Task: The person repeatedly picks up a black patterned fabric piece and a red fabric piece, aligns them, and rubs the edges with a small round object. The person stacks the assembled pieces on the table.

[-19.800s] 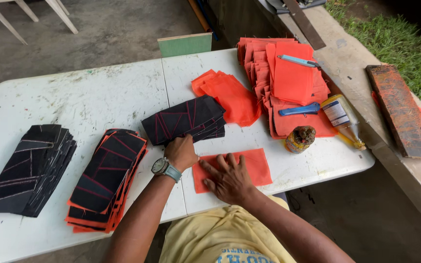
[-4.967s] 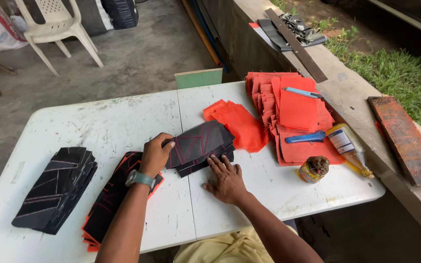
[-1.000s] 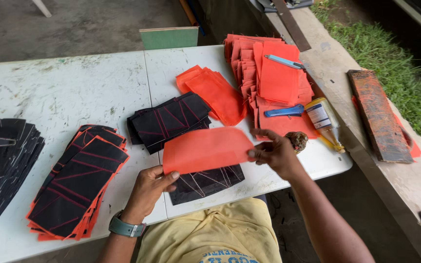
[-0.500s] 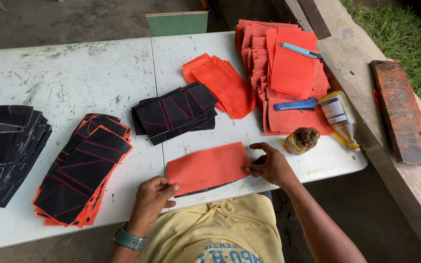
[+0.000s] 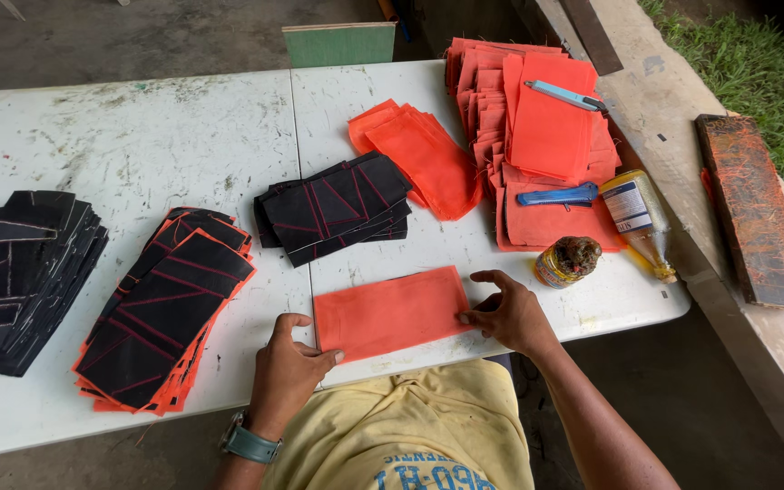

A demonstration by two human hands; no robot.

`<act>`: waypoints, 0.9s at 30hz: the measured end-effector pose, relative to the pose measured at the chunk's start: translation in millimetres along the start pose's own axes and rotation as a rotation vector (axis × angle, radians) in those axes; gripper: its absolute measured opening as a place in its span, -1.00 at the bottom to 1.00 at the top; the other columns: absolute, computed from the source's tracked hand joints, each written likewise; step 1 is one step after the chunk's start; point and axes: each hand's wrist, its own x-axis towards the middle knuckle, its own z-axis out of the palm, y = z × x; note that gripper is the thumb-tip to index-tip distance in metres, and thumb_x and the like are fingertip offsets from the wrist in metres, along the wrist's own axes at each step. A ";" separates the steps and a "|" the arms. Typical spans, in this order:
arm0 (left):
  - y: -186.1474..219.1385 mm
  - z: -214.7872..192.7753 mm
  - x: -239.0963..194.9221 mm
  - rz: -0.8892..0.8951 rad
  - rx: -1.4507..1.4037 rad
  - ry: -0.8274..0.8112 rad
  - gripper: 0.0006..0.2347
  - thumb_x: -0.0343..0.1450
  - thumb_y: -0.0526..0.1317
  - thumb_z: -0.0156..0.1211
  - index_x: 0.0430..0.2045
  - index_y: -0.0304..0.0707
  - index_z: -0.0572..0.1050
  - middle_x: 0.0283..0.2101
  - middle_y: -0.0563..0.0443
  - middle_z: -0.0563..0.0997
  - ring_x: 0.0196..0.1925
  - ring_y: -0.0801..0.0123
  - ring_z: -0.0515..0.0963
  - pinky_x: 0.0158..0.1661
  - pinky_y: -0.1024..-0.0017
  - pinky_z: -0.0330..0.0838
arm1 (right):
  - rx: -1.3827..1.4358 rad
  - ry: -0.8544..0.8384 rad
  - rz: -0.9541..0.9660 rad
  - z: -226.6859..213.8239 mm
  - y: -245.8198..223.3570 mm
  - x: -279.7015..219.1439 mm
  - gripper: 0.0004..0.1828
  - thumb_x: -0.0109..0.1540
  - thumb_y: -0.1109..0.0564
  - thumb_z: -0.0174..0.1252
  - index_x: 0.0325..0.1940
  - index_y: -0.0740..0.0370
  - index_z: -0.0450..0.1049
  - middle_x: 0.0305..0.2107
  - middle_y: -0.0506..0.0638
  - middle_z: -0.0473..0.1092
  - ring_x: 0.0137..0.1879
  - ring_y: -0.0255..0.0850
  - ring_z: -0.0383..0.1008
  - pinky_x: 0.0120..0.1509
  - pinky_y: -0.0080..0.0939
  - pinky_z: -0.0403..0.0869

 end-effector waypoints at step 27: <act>11.4 -13.7 -0.3 0.127 0.490 0.006 -0.41 0.19 0.06 0.53 -0.09 -0.33 0.37 -0.43 -0.29 0.66 -0.27 -0.08 0.70 -0.26 0.10 0.53 | -0.324 0.408 -0.363 12.2 16.7 -19.2 -0.05 -0.14 -0.22 0.54 0.24 0.11 0.38 -0.17 0.07 0.34 -0.03 -0.01 0.45 -0.06 0.00 0.49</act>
